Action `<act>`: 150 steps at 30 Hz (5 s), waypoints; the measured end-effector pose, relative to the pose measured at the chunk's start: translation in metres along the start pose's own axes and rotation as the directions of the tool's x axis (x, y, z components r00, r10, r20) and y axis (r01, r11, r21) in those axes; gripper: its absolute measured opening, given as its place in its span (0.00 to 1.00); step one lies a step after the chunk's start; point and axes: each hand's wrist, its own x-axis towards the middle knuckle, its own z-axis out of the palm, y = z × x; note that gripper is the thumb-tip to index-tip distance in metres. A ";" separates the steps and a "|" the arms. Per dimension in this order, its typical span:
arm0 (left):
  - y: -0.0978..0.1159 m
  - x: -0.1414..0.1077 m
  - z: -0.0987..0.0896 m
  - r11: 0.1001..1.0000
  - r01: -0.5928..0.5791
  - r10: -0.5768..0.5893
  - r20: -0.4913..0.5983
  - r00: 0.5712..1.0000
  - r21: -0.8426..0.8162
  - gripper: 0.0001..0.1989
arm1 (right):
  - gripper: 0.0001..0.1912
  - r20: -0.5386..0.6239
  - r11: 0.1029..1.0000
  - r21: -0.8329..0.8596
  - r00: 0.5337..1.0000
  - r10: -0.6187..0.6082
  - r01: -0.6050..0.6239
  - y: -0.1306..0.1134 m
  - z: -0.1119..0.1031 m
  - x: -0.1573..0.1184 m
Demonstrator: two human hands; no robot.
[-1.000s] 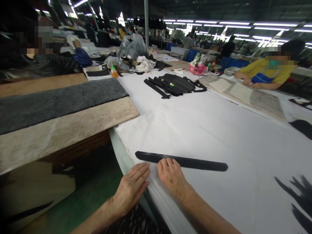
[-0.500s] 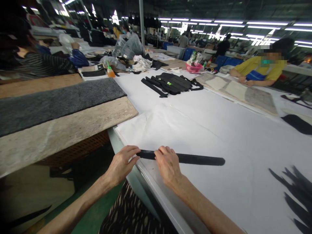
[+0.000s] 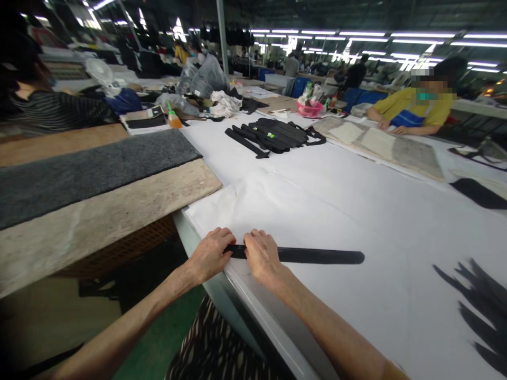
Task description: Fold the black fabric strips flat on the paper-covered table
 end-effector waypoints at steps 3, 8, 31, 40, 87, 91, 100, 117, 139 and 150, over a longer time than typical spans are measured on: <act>0.000 0.000 0.001 1.000 0.010 -0.009 0.006 1.000 -0.021 0.10 | 0.05 -0.003 1.000 0.009 1.000 -0.009 0.009 0.000 0.000 -0.001; -0.004 -0.002 0.004 0.995 0.026 -0.028 -0.025 0.999 -0.094 0.15 | 0.07 -0.033 0.999 0.031 0.999 -0.043 0.044 0.001 0.000 -0.005; -0.021 -0.025 0.025 0.937 -0.269 0.317 -0.214 0.924 0.223 0.13 | 0.07 -0.324 0.921 -0.165 0.862 -0.388 0.353 0.015 0.025 -0.022; -0.021 -0.029 0.025 0.859 -0.322 0.412 -0.161 0.897 0.399 0.14 | 0.09 -0.371 0.882 -0.267 0.803 -0.466 0.388 0.014 0.029 -0.022; -0.043 -0.054 0.035 0.890 -0.176 0.339 -0.353 0.872 0.420 0.24 | 0.07 -0.316 0.830 -0.340 0.777 -0.544 0.443 0.016 0.028 -0.023; -0.042 -0.053 0.038 0.911 -0.155 0.315 -0.403 0.859 0.382 0.25 | 0.08 -0.319 0.823 -0.355 0.770 -0.553 0.444 0.016 0.028 -0.023; -0.039 -0.070 0.037 0.845 0.123 -0.369 -0.400 0.839 -0.521 0.15 | 0.10 -0.294 0.805 -0.345 0.759 -0.581 0.483 0.016 0.023 -0.028; -0.022 -0.055 0.042 0.275 0.203 -0.557 0.017 0.831 -0.940 0.22 | 0.12 -0.310 0.805 -0.384 0.758 -0.573 0.452 0.032 0.020 -0.042; -0.030 -0.055 0.046 0.243 0.292 -0.553 0.115 0.825 -0.925 0.18 | 0.08 -0.263 0.742 -0.357 0.701 -0.663 0.568 0.004 0.024 -0.023; -0.039 -0.063 0.062 0.082 0.297 -0.573 0.199 0.795 -0.951 0.17 | 0.08 -0.256 0.729 -0.338 0.687 -0.680 0.595 0.006 0.026 -0.019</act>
